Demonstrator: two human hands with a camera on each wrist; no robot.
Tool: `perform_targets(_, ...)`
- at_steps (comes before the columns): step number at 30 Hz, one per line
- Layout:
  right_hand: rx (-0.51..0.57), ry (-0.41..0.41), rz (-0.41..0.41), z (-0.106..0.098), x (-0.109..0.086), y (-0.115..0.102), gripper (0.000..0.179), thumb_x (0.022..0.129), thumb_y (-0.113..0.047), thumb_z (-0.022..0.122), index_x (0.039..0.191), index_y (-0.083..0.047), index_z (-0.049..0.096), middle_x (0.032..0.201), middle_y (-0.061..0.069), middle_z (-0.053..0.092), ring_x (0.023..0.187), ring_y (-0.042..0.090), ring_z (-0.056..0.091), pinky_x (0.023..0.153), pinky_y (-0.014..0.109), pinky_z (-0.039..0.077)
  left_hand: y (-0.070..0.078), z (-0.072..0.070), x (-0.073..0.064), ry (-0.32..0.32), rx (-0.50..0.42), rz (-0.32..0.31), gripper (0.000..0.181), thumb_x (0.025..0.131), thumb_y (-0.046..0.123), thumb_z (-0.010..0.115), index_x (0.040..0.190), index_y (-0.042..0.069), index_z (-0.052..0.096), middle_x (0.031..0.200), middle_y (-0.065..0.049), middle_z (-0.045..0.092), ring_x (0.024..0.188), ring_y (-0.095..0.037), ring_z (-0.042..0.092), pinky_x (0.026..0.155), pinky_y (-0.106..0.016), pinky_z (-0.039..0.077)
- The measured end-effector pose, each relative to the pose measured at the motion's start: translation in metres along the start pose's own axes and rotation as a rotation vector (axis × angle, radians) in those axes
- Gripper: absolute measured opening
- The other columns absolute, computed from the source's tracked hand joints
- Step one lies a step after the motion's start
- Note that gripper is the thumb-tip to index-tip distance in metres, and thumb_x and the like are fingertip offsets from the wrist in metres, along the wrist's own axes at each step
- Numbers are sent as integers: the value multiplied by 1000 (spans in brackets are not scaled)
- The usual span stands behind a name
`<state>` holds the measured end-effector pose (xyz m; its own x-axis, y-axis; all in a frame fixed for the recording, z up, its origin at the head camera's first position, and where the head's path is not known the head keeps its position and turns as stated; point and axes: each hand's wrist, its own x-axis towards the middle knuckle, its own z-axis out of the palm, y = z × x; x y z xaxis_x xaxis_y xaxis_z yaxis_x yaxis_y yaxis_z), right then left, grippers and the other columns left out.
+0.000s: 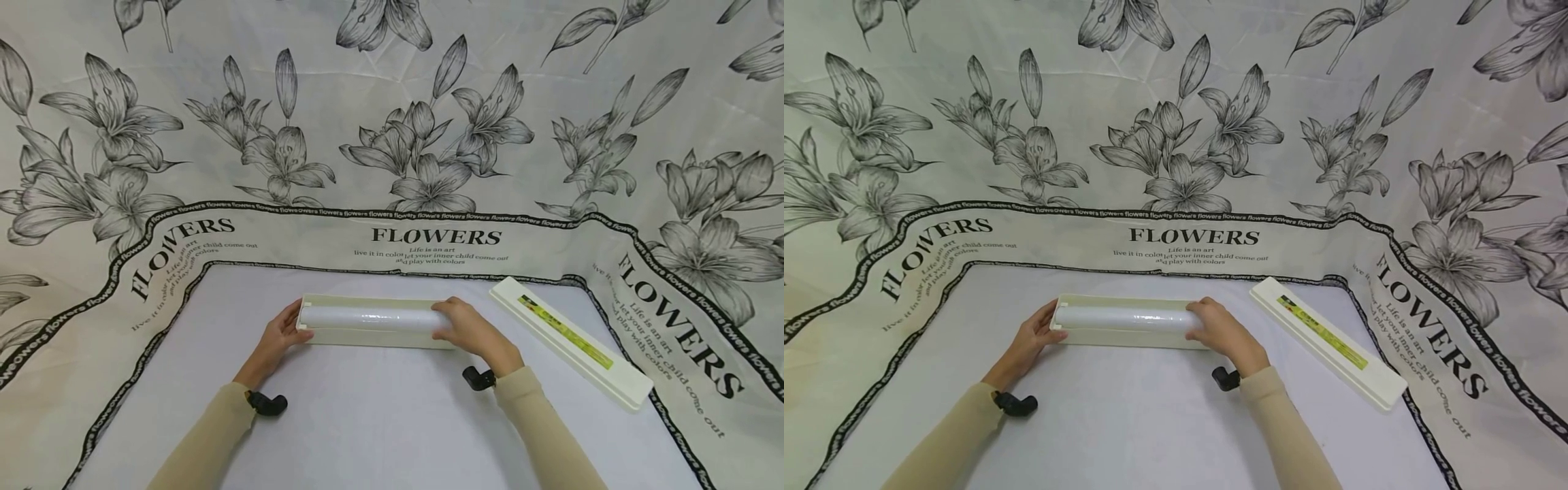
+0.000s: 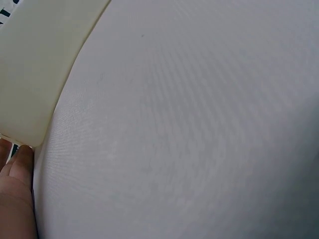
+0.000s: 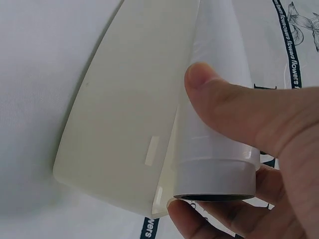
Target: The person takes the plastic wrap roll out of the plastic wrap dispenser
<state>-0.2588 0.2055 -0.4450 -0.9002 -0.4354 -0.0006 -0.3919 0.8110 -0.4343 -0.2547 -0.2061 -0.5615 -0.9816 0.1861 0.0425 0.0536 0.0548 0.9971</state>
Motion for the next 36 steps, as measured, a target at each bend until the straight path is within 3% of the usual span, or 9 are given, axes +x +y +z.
perform_targets(10, -28, 26, -32, 1, -2, -1, 53, 90, -15, 80, 135, 6, 61, 131, 25, 64, 115, 35, 64, 101, 52, 54, 0, 0, 0, -3, 0, 1, 89, 93, 12, 76, 164, 10, 23, 167, -16, 30, 155, -35, 30, 102, -7, 42)
perform_targets(19, 17, 3, 3, 5, -1, -2, 53, 93, -12, 76, 137, 9, 56, 138, 26, 61, 122, 36, 62, 106, 53, 52, 1, 1, 0, 3, 7, -7, 91, 93, 15, 77, 165, 11, 22, 168, -15, 30, 154, -35, 31, 105, -10, 42)
perform_targets(27, -16, 13, -30, 9, 0, -3, 56, 93, -17, 77, 139, 6, 56, 137, 28, 59, 125, 41, 59, 107, 55, 50, 3, 2, -2, 15, 16, -19, 91, 92, 15, 77, 165, 13, 22, 168, -13, 30, 154, -33, 32, 106, -11, 42)
perform_targets(36, 37, 19, -21, 17, -2, 2, 50, 99, -19, 69, 140, 4, 52, 143, 29, 52, 130, 43, 49, 108, 58, 46, 3, 3, -1, 20, 35, -24, 89, 93, 15, 77, 165, 13, 24, 169, -13, 29, 155, -33, 32, 113, -19, 39)
